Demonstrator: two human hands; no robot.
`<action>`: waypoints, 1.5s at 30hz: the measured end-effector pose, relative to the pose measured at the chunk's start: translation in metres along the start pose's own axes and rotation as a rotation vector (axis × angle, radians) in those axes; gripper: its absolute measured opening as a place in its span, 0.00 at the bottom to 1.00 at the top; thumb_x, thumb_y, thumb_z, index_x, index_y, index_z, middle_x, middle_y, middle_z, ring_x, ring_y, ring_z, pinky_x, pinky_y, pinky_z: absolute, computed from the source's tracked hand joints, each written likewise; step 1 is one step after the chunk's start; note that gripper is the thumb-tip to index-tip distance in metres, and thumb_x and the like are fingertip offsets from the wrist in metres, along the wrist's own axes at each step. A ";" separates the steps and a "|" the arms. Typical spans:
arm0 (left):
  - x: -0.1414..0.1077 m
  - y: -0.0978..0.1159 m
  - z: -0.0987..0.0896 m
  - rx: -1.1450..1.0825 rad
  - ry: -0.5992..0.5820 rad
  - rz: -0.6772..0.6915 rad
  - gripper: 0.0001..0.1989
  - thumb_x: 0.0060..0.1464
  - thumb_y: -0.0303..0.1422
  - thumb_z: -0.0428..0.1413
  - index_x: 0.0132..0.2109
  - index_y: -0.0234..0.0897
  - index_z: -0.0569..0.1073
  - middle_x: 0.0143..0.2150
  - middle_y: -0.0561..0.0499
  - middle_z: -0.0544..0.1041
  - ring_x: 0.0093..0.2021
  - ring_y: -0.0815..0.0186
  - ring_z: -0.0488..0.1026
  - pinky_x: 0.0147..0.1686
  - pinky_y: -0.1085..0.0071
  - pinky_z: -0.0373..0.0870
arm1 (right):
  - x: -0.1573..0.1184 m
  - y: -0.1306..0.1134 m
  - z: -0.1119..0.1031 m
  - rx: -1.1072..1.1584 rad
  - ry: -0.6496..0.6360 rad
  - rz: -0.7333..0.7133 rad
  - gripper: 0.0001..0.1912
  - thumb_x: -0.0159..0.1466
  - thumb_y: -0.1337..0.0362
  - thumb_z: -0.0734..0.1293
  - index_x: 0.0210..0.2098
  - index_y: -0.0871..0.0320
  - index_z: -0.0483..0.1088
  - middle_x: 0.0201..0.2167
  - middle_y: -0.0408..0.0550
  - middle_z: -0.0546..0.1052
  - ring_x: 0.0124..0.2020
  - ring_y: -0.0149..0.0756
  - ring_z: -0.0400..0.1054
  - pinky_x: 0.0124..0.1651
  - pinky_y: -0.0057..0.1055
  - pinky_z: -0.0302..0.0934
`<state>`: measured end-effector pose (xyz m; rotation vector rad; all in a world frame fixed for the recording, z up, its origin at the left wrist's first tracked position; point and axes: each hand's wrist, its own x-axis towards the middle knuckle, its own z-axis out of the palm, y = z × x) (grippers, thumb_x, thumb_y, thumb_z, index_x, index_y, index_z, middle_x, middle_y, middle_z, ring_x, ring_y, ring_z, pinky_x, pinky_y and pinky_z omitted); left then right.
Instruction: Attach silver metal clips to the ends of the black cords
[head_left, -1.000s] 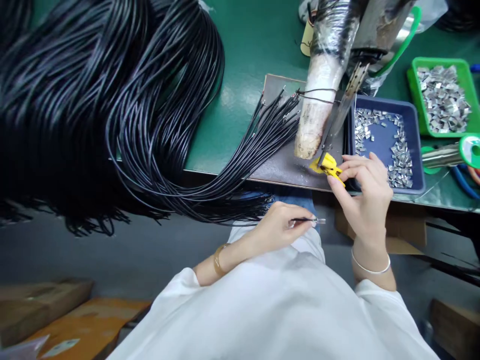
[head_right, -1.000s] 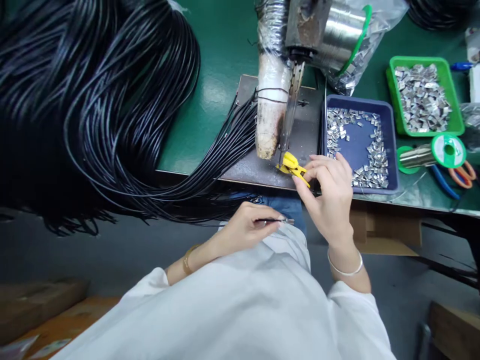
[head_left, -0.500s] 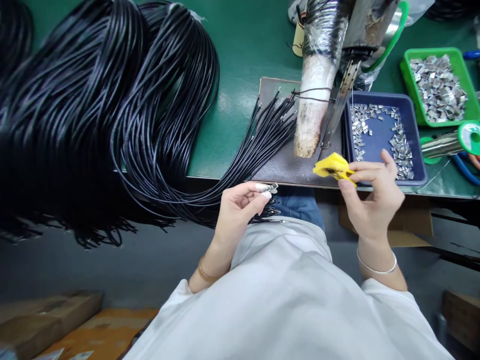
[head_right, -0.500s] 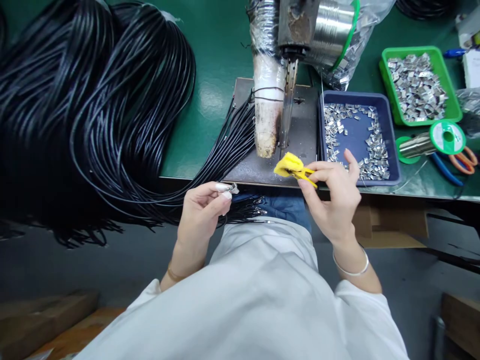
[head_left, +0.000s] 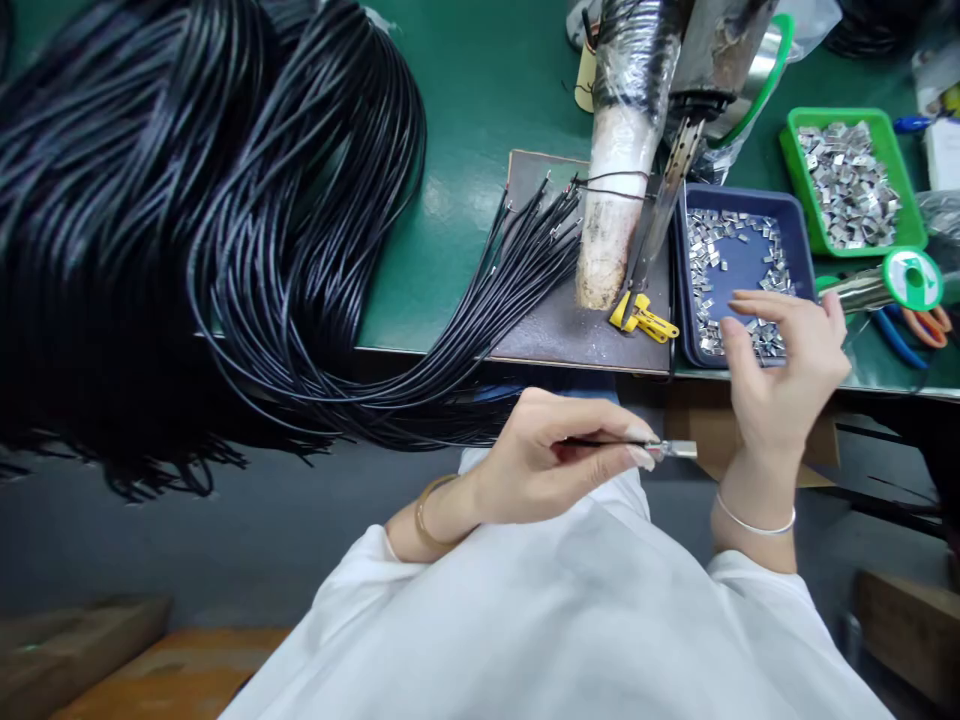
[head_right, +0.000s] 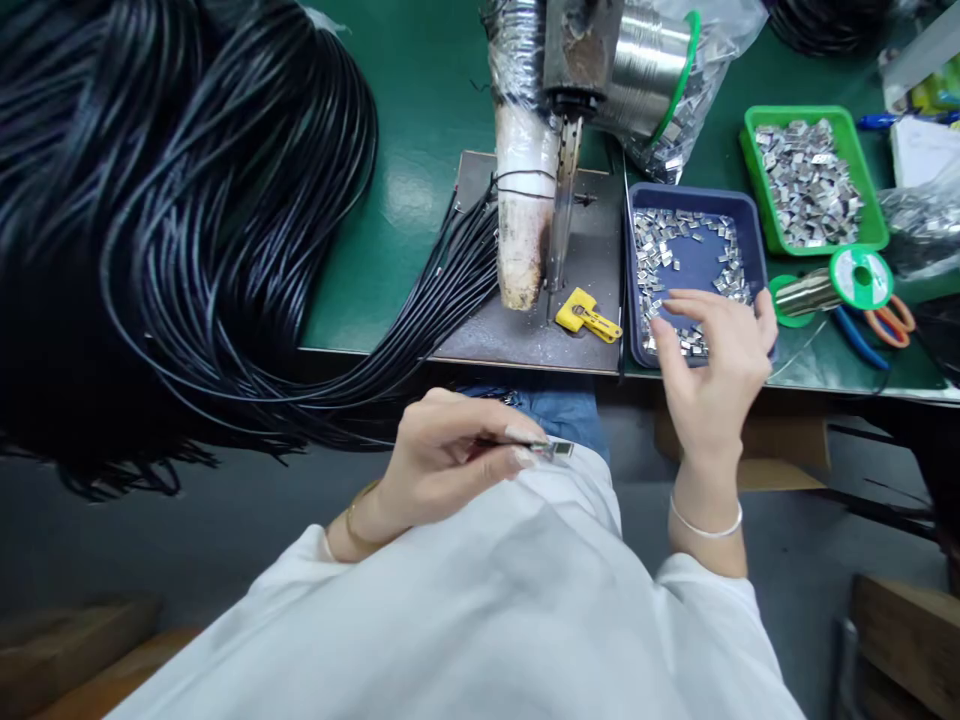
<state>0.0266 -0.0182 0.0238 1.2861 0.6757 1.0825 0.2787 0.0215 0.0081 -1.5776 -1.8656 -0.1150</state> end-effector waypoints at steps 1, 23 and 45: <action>0.003 -0.005 0.002 -0.062 0.023 -0.059 0.06 0.57 0.32 0.63 0.38 0.33 0.82 0.28 0.47 0.80 0.21 0.73 0.69 0.21 0.76 0.65 | -0.001 0.006 -0.006 0.015 -0.019 0.014 0.05 0.67 0.60 0.69 0.42 0.50 0.75 0.47 0.45 0.81 0.51 0.41 0.75 0.72 0.51 0.49; 0.043 -0.047 0.005 -0.138 0.396 -0.202 0.03 0.47 0.27 0.62 0.29 0.30 0.77 0.25 0.53 0.77 0.25 0.75 0.69 0.30 0.79 0.66 | -0.014 -0.052 0.011 0.353 0.064 -0.150 0.08 0.60 0.73 0.72 0.36 0.53 0.76 0.36 0.44 0.80 0.37 0.35 0.77 0.39 0.33 0.75; 0.052 -0.041 0.002 -0.031 0.437 -0.163 0.06 0.47 0.30 0.63 0.28 0.30 0.77 0.20 0.56 0.68 0.21 0.77 0.59 0.22 0.79 0.57 | -0.006 -0.055 0.036 0.412 0.054 -0.265 0.12 0.58 0.77 0.72 0.36 0.56 0.71 0.44 0.46 0.82 0.41 0.36 0.79 0.45 0.33 0.78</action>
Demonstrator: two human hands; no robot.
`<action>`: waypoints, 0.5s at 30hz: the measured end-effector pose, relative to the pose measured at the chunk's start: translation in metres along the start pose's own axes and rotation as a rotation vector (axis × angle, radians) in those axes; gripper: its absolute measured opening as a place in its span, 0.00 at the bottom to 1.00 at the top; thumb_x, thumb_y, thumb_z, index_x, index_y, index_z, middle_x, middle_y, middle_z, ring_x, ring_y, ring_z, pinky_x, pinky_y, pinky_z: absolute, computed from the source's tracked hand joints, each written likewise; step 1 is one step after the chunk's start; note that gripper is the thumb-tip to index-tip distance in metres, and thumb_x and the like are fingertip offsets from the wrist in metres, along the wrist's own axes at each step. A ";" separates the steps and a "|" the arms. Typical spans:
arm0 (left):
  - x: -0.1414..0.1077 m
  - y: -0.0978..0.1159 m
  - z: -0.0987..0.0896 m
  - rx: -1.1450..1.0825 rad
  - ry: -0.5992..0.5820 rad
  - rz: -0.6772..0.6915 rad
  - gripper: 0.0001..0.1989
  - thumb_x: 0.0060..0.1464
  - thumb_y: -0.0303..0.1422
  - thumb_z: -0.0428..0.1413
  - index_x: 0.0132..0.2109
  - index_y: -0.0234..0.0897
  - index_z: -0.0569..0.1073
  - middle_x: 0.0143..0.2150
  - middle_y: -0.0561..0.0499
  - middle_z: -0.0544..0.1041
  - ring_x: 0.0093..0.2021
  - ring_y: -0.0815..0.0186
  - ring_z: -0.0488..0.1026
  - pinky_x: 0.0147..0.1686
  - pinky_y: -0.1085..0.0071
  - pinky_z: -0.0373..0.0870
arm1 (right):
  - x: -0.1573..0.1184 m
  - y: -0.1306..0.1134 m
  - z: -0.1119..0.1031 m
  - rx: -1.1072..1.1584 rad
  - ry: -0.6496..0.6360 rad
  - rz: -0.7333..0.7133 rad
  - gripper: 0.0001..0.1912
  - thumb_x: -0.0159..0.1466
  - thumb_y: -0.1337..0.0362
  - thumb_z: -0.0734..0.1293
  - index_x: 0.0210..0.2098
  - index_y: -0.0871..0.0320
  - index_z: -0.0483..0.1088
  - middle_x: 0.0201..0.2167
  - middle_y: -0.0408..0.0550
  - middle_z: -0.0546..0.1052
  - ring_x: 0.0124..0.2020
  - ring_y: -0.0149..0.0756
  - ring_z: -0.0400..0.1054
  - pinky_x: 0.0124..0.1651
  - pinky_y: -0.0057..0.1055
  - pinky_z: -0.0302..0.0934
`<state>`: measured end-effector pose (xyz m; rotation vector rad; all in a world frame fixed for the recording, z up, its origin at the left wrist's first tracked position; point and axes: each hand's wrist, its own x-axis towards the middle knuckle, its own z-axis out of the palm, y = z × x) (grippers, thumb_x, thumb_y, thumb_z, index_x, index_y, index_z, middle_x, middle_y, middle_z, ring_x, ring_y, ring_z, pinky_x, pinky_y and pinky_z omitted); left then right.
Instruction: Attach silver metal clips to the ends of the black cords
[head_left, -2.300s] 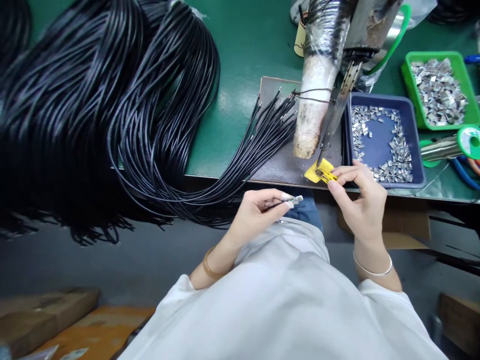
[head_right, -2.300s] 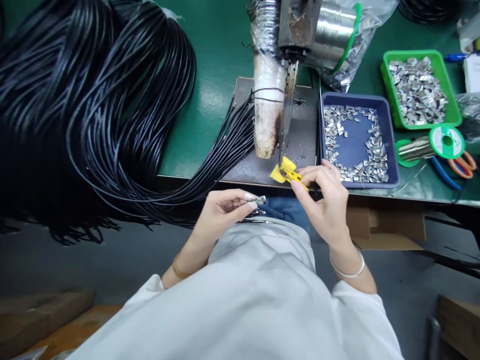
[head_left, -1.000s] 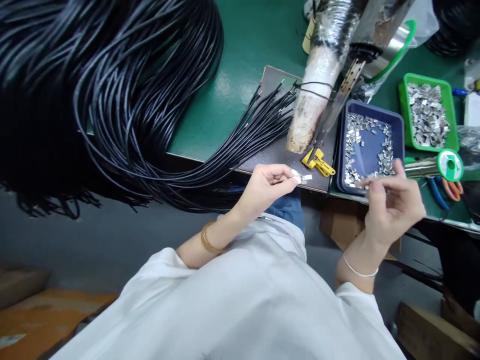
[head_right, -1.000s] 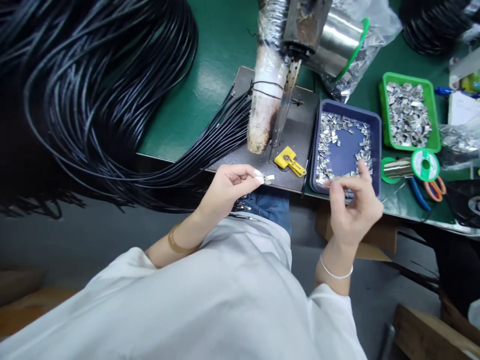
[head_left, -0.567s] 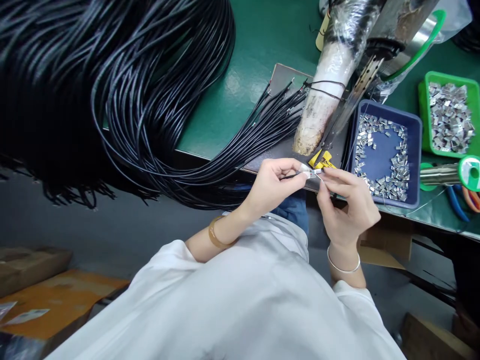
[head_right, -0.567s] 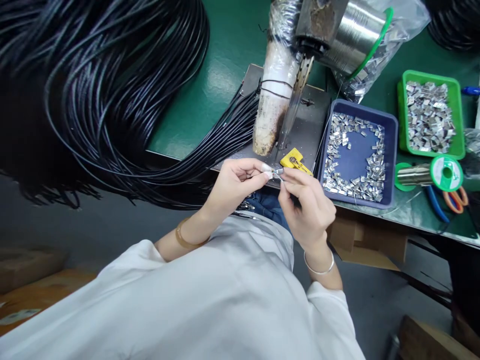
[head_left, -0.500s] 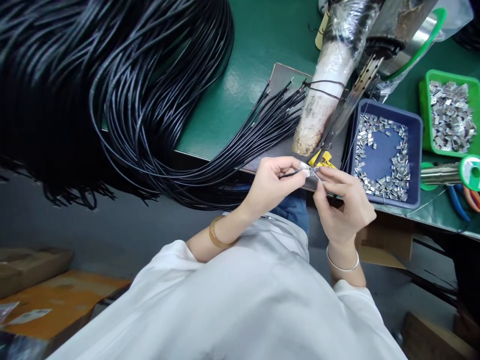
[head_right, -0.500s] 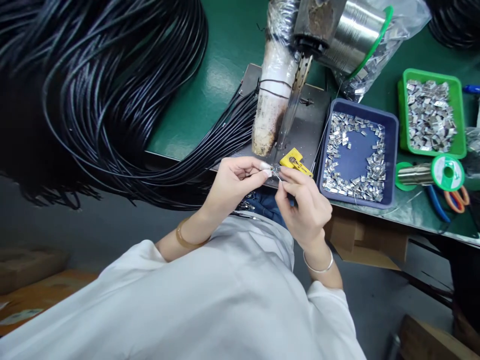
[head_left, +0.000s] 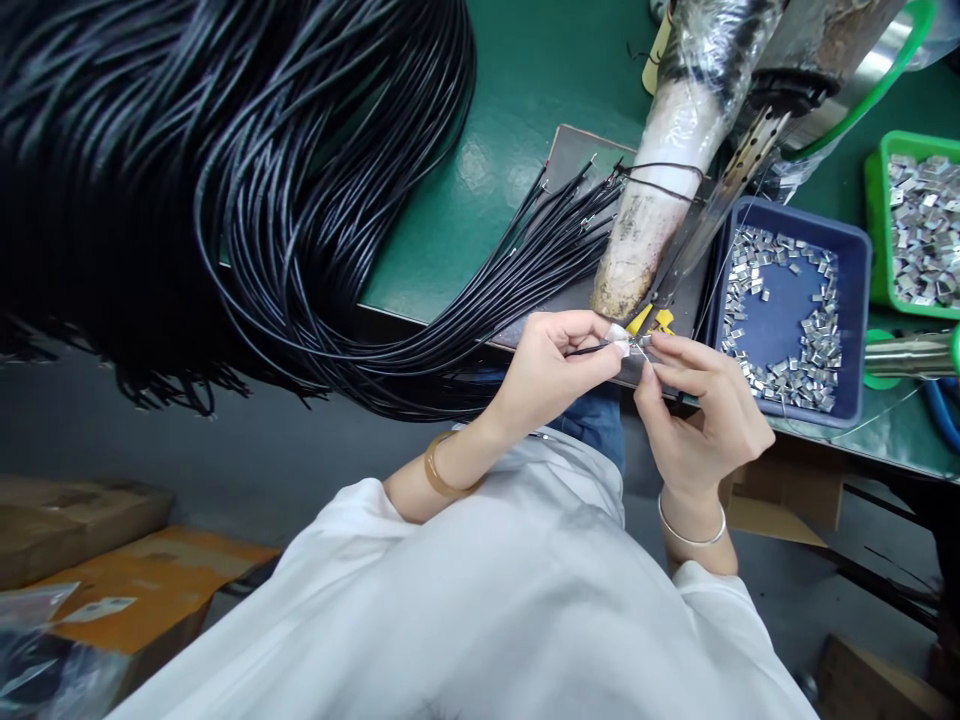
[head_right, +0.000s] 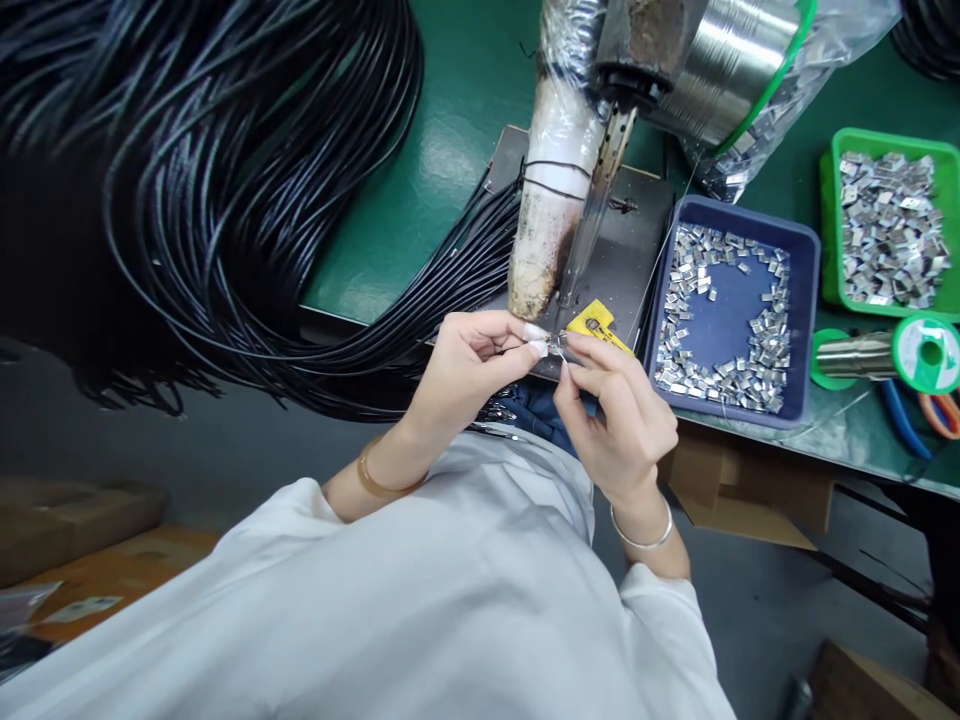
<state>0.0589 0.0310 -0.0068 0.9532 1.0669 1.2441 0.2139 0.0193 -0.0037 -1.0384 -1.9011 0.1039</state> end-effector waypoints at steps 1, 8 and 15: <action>0.000 0.000 0.000 0.002 0.000 -0.003 0.05 0.47 0.30 0.63 0.28 0.30 0.77 0.20 0.56 0.69 0.21 0.77 0.60 0.22 0.79 0.58 | 0.000 -0.001 0.000 -0.002 -0.003 0.004 0.12 0.58 0.77 0.72 0.36 0.56 0.71 0.44 0.46 0.81 0.41 0.36 0.79 0.45 0.33 0.78; 0.002 0.000 -0.002 -0.070 -0.033 0.012 0.03 0.47 0.27 0.63 0.28 0.30 0.78 0.20 0.57 0.70 0.20 0.78 0.61 0.22 0.80 0.60 | -0.002 -0.003 0.000 -0.008 -0.004 0.011 0.12 0.57 0.78 0.72 0.35 0.57 0.69 0.44 0.48 0.82 0.42 0.36 0.79 0.44 0.32 0.78; 0.002 0.000 -0.003 -0.071 -0.032 -0.004 0.01 0.46 0.23 0.63 0.29 0.30 0.78 0.19 0.58 0.69 0.21 0.78 0.61 0.23 0.81 0.61 | -0.002 0.000 -0.001 -0.001 -0.030 0.016 0.12 0.58 0.78 0.72 0.36 0.57 0.69 0.44 0.49 0.82 0.42 0.36 0.79 0.45 0.32 0.77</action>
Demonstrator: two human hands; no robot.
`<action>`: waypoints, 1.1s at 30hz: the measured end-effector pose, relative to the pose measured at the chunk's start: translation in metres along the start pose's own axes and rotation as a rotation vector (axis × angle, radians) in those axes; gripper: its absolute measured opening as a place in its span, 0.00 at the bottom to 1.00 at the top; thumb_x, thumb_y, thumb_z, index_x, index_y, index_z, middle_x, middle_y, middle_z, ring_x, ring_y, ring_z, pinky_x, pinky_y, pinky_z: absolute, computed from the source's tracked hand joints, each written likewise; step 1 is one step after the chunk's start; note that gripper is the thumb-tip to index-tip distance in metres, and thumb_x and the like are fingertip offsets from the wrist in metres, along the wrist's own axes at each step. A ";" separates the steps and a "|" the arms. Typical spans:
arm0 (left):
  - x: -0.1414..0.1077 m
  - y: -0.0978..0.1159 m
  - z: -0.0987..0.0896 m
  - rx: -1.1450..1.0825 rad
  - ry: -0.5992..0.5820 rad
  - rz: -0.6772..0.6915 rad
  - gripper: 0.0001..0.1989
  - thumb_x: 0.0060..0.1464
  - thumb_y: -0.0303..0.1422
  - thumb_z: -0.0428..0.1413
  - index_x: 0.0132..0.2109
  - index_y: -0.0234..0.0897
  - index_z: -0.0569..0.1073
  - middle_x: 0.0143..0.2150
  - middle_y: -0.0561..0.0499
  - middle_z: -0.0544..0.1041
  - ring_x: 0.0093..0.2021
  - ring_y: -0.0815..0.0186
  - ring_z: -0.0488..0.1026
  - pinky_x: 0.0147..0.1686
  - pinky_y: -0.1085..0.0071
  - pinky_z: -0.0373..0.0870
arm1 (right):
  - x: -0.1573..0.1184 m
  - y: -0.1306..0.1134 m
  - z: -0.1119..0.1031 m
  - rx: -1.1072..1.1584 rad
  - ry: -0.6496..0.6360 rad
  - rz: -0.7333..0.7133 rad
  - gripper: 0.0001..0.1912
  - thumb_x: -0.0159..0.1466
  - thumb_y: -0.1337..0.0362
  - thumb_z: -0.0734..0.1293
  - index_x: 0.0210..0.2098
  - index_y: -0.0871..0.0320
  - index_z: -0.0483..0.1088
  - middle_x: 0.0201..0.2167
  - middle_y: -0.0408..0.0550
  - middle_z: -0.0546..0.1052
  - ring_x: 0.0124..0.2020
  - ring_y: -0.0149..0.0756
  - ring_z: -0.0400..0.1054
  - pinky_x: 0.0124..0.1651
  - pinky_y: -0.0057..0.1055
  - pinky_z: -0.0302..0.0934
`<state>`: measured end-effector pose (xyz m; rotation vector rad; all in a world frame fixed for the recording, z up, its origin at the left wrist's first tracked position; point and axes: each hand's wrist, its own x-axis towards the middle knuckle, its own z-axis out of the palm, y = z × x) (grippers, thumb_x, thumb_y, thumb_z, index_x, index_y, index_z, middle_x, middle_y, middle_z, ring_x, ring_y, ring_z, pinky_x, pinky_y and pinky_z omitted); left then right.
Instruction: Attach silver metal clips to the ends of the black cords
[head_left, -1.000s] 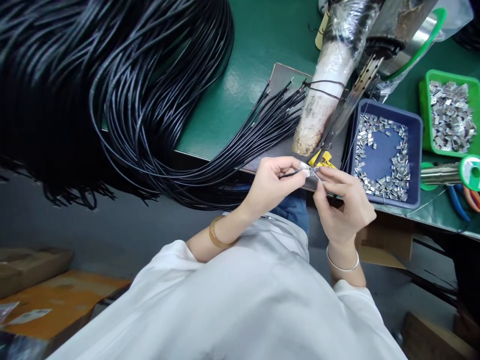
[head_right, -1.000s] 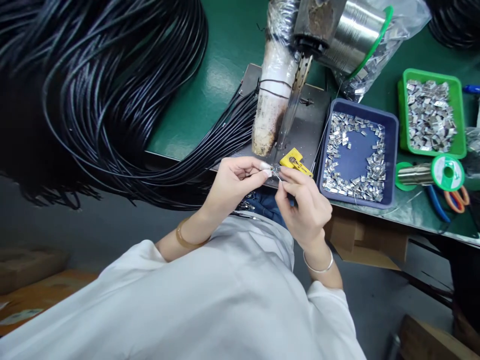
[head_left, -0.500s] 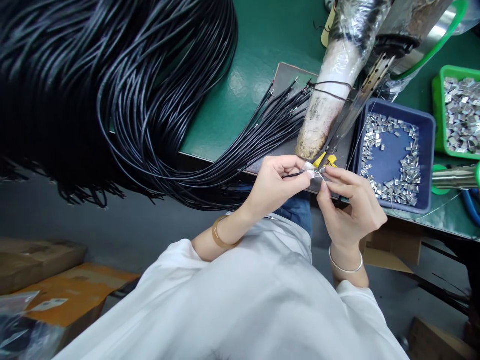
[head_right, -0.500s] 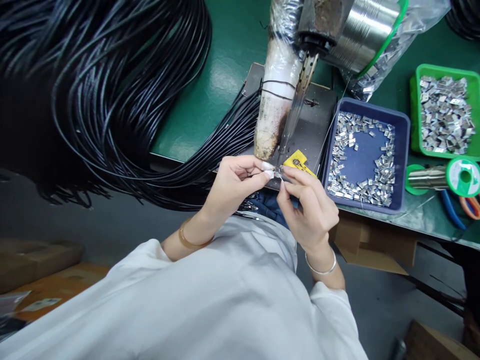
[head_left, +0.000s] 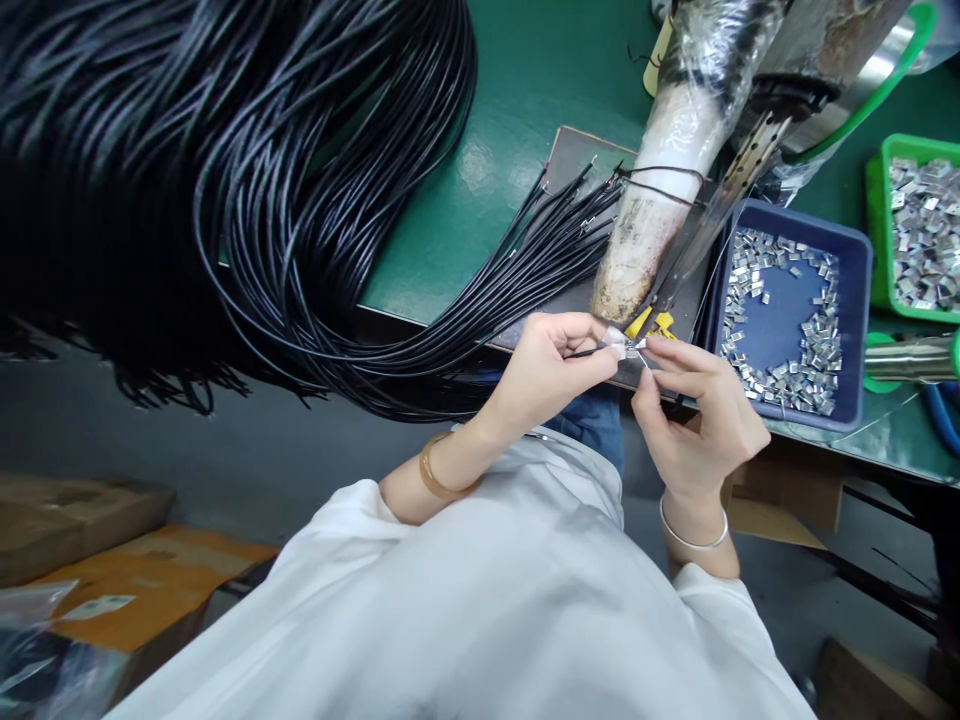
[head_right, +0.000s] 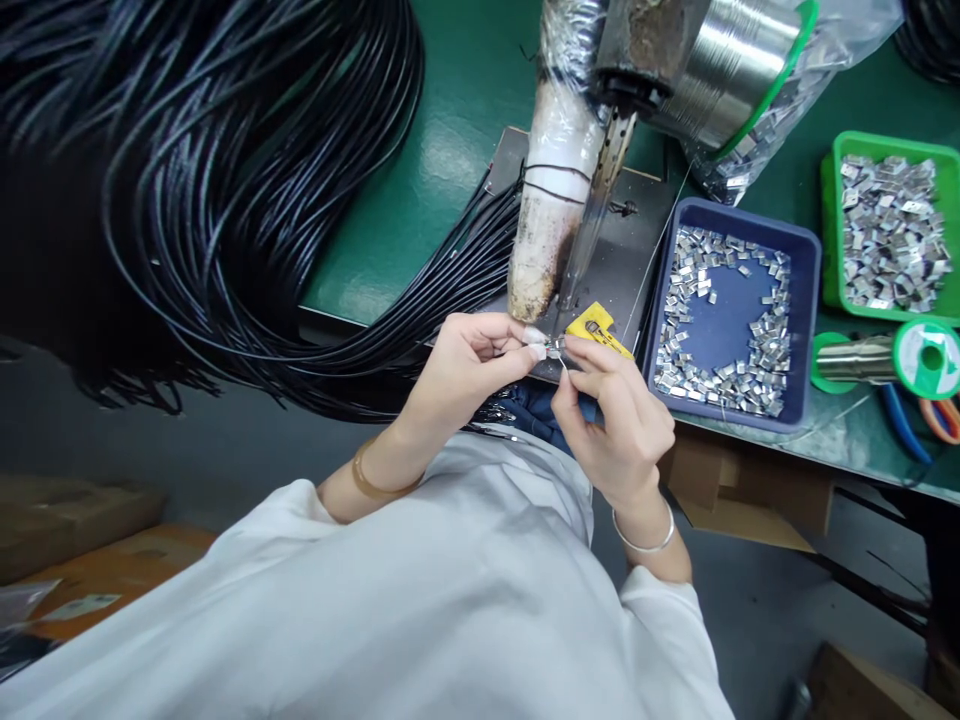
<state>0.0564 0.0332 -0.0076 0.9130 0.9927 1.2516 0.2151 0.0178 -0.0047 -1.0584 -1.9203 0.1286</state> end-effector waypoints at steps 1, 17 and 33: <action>0.000 0.000 0.001 -0.003 0.010 -0.003 0.01 0.46 0.23 0.63 0.29 0.30 0.78 0.20 0.57 0.69 0.21 0.78 0.61 0.23 0.81 0.61 | 0.001 0.000 0.000 0.005 -0.002 -0.001 0.12 0.58 0.78 0.72 0.36 0.57 0.70 0.44 0.49 0.81 0.43 0.36 0.79 0.46 0.32 0.77; -0.003 -0.001 -0.002 0.080 -0.021 -0.035 0.03 0.49 0.27 0.61 0.30 0.30 0.77 0.22 0.55 0.71 0.22 0.77 0.60 0.23 0.79 0.57 | 0.000 -0.002 -0.002 -0.014 -0.039 0.010 0.10 0.60 0.75 0.71 0.36 0.55 0.69 0.44 0.46 0.81 0.43 0.35 0.79 0.45 0.31 0.76; -0.011 -0.010 -0.001 0.106 -0.054 0.011 0.07 0.54 0.32 0.60 0.33 0.31 0.78 0.25 0.52 0.71 0.24 0.74 0.62 0.24 0.77 0.58 | 0.000 -0.001 -0.002 -0.061 0.003 0.003 0.08 0.61 0.74 0.71 0.37 0.55 0.71 0.41 0.45 0.82 0.41 0.34 0.79 0.43 0.31 0.75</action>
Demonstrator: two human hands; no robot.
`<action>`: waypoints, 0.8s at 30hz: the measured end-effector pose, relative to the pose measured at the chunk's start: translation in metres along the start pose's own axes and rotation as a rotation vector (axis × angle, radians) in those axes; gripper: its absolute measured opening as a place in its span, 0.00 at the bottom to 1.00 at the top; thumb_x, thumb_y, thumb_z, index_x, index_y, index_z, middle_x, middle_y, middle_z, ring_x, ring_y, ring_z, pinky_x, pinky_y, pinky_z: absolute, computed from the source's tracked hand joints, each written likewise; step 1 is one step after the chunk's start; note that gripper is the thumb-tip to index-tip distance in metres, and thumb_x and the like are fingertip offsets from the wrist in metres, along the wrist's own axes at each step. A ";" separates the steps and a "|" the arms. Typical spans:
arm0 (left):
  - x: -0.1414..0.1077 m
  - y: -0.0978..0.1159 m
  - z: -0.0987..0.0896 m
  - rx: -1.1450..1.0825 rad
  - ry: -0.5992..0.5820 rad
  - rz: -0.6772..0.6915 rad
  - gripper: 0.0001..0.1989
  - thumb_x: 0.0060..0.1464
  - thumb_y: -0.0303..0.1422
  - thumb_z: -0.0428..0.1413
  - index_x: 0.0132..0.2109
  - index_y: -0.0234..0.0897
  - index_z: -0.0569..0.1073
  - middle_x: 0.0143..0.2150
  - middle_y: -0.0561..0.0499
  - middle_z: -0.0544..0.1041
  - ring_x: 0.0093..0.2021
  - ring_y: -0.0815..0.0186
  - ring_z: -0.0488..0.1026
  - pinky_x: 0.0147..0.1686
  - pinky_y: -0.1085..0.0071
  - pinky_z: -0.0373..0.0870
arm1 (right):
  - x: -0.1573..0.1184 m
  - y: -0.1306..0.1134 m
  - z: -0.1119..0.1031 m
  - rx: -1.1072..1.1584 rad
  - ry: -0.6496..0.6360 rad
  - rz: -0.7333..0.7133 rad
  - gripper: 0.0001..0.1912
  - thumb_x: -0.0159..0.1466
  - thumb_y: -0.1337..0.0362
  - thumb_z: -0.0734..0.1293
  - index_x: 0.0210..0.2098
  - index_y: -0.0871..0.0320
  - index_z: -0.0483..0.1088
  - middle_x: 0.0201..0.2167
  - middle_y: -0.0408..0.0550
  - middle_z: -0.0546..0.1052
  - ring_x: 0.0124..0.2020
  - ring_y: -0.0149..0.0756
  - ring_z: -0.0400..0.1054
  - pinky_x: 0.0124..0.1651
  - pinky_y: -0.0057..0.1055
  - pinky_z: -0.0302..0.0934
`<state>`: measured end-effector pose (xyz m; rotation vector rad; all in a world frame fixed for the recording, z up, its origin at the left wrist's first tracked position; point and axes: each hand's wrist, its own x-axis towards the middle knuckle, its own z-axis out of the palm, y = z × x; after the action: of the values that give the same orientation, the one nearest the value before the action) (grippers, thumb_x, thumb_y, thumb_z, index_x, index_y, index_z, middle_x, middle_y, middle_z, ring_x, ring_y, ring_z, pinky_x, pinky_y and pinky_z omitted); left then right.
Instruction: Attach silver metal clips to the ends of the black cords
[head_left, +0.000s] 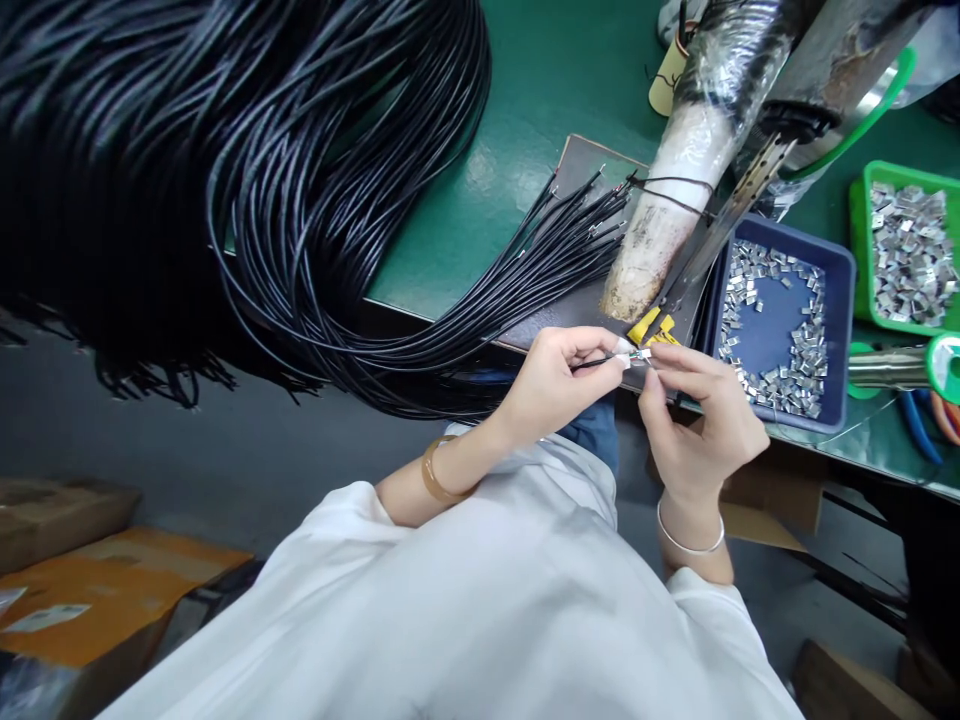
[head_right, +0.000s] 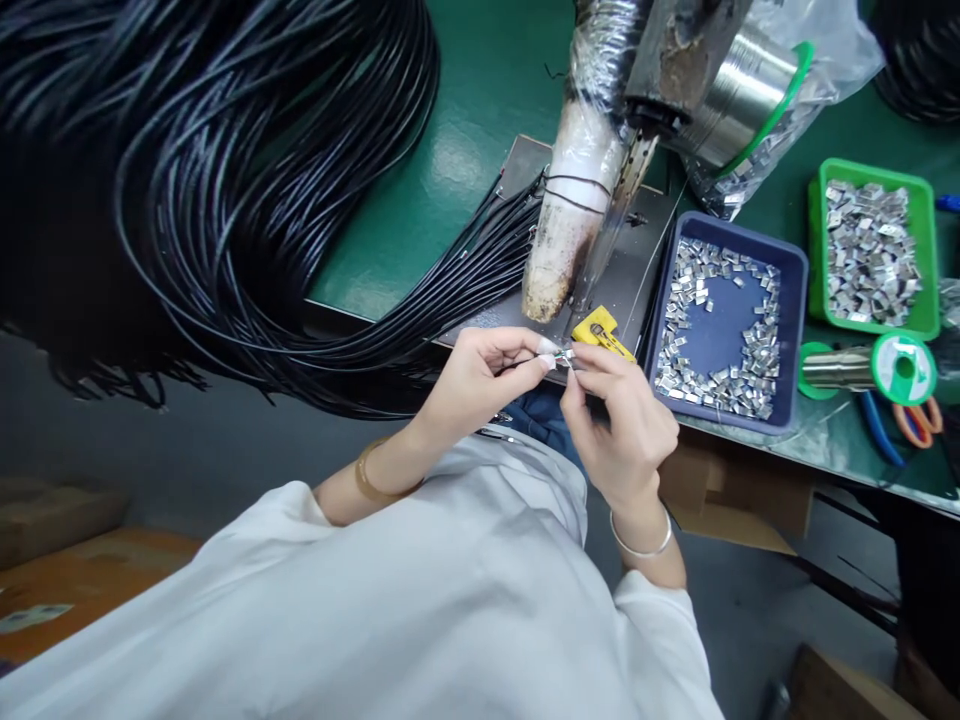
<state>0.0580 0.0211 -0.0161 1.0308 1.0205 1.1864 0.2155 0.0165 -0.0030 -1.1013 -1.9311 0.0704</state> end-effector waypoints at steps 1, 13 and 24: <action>0.001 -0.001 0.000 -0.005 0.014 0.005 0.07 0.53 0.32 0.61 0.33 0.31 0.78 0.25 0.52 0.71 0.24 0.74 0.63 0.24 0.77 0.59 | -0.001 0.000 0.001 -0.004 -0.001 -0.013 0.09 0.61 0.74 0.70 0.37 0.55 0.70 0.42 0.45 0.82 0.41 0.35 0.79 0.43 0.32 0.76; 0.005 0.010 0.000 0.088 0.104 0.059 0.05 0.51 0.29 0.61 0.32 0.32 0.80 0.22 0.54 0.67 0.22 0.75 0.58 0.21 0.78 0.55 | 0.001 0.002 0.005 0.041 0.017 -0.046 0.11 0.59 0.74 0.71 0.38 0.55 0.69 0.47 0.48 0.81 0.43 0.38 0.79 0.43 0.35 0.80; 0.003 0.001 0.006 0.073 0.023 0.065 0.06 0.54 0.30 0.59 0.35 0.31 0.77 0.23 0.58 0.62 0.22 0.77 0.51 0.21 0.80 0.54 | -0.006 0.008 0.004 0.030 0.109 -0.008 0.11 0.57 0.74 0.73 0.35 0.56 0.70 0.41 0.45 0.82 0.38 0.36 0.80 0.40 0.32 0.78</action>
<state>0.0640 0.0233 -0.0138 1.1173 1.0618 1.2232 0.2195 0.0184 -0.0135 -1.0561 -1.8315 0.0347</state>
